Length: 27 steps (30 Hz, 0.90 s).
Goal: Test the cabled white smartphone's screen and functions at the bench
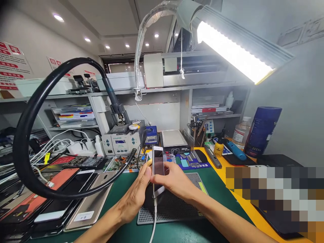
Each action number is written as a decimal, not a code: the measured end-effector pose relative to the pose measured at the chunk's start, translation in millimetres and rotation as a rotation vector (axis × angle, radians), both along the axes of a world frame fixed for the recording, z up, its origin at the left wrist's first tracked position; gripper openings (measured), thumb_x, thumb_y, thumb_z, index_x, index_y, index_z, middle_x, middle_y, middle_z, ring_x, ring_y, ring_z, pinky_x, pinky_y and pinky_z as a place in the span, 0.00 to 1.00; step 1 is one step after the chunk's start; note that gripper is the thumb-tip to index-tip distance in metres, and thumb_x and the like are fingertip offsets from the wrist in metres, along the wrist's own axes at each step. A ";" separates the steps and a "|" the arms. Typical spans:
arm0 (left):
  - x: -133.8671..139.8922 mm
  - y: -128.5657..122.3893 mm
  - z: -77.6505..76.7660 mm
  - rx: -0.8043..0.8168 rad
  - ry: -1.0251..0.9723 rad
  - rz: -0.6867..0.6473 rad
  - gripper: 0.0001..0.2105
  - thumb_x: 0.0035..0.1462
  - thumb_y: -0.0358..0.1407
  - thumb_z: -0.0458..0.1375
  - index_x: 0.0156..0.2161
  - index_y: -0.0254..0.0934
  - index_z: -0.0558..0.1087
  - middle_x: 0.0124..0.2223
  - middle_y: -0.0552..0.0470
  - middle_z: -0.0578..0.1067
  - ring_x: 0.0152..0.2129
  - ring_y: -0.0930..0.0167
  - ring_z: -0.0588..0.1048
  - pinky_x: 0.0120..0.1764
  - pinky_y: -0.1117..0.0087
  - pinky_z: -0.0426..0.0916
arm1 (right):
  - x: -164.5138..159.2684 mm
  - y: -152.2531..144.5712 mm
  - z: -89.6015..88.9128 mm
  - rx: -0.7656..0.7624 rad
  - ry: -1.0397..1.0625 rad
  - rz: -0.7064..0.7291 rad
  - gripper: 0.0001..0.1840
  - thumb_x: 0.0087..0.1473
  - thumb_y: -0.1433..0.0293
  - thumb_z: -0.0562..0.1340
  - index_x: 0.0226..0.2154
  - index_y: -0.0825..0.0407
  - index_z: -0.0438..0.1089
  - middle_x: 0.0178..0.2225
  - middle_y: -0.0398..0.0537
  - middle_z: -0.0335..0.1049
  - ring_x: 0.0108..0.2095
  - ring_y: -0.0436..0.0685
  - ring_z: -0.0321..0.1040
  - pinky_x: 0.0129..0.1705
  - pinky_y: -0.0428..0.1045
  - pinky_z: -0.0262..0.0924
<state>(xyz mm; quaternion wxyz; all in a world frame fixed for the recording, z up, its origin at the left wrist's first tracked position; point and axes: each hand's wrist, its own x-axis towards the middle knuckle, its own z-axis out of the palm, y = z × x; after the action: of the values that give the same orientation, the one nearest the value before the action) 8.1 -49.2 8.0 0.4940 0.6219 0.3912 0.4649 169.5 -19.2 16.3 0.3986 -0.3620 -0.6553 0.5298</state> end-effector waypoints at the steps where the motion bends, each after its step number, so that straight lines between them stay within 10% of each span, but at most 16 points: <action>1: 0.1 0.0 0.7 0.002 0.004 -0.007 0.25 0.66 0.51 0.47 0.61 0.42 0.66 0.69 0.50 0.55 0.67 0.66 0.46 0.68 0.66 0.37 | -0.3 0.0 -0.1 -0.049 0.045 0.002 0.15 0.49 0.71 0.65 0.42 0.54 0.75 0.34 0.46 0.73 0.33 0.53 0.67 0.33 0.46 0.62; 8: -25.4 13.0 23.9 0.200 0.003 0.180 0.22 0.67 0.50 0.46 0.57 0.42 0.71 0.65 0.49 0.62 0.63 0.64 0.57 0.65 0.61 0.48 | 14.1 14.4 7.2 -0.356 0.578 -0.019 0.09 0.50 0.69 0.66 0.35 0.56 0.71 0.35 0.50 0.71 0.40 0.60 0.71 0.45 0.62 0.69; 14: -59.3 32.3 43.5 0.092 -0.384 0.348 0.25 0.60 0.54 0.52 0.43 0.33 0.75 0.50 0.41 0.75 0.52 0.57 0.69 0.51 0.56 0.66 | 21.8 23.5 8.2 -0.542 0.842 -0.084 0.12 0.57 0.67 0.61 0.41 0.58 0.67 0.38 0.58 0.72 0.42 0.66 0.74 0.51 0.66 0.66; 27: -40.3 23.8 33.2 0.211 0.086 0.263 0.17 0.61 0.49 0.56 0.42 0.37 0.77 0.44 0.50 0.77 0.44 0.64 0.72 0.47 0.67 0.64 | 16.0 23.2 0.0 -0.685 0.941 0.031 0.26 0.62 0.66 0.53 0.57 0.67 0.60 0.47 0.70 0.73 0.47 0.67 0.74 0.52 0.62 0.66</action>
<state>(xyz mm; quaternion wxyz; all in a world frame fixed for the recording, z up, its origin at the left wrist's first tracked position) -32.2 -25.4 41.2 0.3435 0.6331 0.4392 0.5370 185.5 4.0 16.2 0.4993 -0.1863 -0.2041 0.8212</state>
